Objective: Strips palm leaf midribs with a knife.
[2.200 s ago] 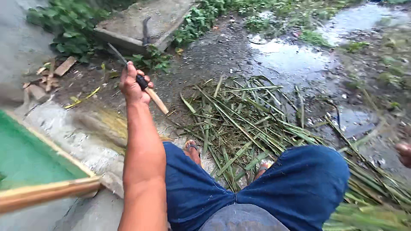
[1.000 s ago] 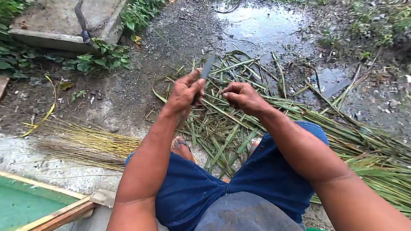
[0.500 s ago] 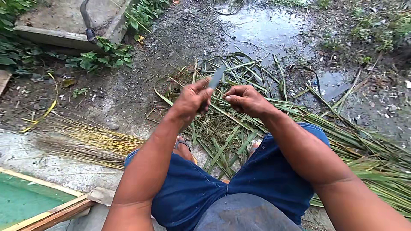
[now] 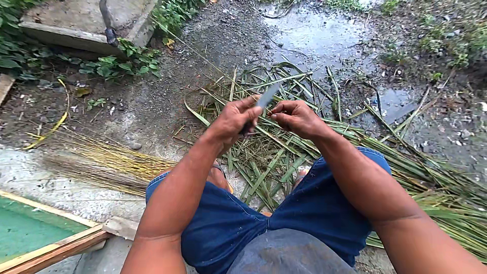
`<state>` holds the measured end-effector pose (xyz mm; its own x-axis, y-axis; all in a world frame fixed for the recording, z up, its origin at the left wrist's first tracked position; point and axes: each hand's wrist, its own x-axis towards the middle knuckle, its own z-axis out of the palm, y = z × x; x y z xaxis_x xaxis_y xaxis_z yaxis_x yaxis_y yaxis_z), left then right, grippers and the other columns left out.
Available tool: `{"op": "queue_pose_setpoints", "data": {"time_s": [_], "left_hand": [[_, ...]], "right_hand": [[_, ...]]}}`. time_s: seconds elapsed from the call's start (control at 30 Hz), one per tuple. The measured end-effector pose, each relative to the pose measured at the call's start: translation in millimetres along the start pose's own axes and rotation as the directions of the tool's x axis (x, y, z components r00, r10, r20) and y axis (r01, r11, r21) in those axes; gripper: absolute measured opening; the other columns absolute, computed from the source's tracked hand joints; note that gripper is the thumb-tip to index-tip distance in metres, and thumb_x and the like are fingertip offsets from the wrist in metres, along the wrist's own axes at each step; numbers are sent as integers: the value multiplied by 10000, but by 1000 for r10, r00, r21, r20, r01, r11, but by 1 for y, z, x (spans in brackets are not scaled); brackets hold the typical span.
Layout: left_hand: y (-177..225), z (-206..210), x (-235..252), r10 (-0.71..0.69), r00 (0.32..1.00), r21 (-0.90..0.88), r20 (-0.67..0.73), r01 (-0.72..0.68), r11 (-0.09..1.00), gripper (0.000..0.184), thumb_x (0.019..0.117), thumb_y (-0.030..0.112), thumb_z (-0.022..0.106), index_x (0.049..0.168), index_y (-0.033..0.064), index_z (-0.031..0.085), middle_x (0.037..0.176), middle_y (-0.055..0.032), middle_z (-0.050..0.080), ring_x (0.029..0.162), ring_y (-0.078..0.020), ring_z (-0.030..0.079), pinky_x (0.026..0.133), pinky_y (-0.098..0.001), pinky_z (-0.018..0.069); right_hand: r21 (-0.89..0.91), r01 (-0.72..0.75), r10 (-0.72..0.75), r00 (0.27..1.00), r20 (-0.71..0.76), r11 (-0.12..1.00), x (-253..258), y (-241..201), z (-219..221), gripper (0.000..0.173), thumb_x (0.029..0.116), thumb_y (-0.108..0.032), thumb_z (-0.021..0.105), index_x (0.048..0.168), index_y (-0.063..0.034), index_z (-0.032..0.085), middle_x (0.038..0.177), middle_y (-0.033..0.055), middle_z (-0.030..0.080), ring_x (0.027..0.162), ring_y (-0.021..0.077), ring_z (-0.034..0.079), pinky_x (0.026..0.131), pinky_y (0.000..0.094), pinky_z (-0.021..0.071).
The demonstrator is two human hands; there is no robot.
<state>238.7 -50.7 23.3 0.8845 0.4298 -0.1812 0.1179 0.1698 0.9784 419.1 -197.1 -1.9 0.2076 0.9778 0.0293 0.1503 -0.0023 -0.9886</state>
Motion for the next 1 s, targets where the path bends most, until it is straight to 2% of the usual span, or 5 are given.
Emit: {"op": "queue_pose_setpoints", "data": {"time_s": [0.17,0.33,0.5,0.67,1.0], "left_hand": [[19,-36,1,142,963,-89,-229,-166,982,307,1092,174,440,1385,118,513,673,35,575,509,-81,583,458,-230,539],[7,-8,1,44,998,-54,-49,-47,997,370,1061,115,507,1430,96,521,717,2,611,542,-82,586,489,-230,532],[27,-53,-1,202,934,-119,-294,-245,962,306,1102,193,413,1386,156,518,663,52,586,512,-72,588,463,-224,539],[15,-31,-1,143,975,-86,-171,-159,984,373,1065,133,482,1433,76,499,702,17,602,531,-81,586,481,-229,538],[26,-61,-5,227,897,-116,-379,-289,950,293,1107,204,422,1376,139,520,684,33,573,520,-89,585,465,-237,541]], "right_hand": [[-56,21,-22,1000,-11,998,-2,-5,-4,108,987,-69,614,1017,-28,709,743,-26,640,526,9,492,492,187,434],[-43,7,-7,1000,4,999,-1,-7,-5,114,992,-74,608,1023,-27,706,728,-28,631,525,11,493,490,188,433],[-44,33,-30,998,58,999,-5,-5,-12,130,983,-73,594,1004,-35,716,755,-28,623,532,17,483,490,193,430],[-13,-6,8,995,95,1000,-4,-3,-16,155,996,-74,569,1033,-29,713,681,-37,600,503,16,481,469,189,423],[-162,-112,135,981,139,980,-1,-1,-25,195,1016,-97,577,1156,-13,684,750,7,637,544,44,533,517,227,485]]}}
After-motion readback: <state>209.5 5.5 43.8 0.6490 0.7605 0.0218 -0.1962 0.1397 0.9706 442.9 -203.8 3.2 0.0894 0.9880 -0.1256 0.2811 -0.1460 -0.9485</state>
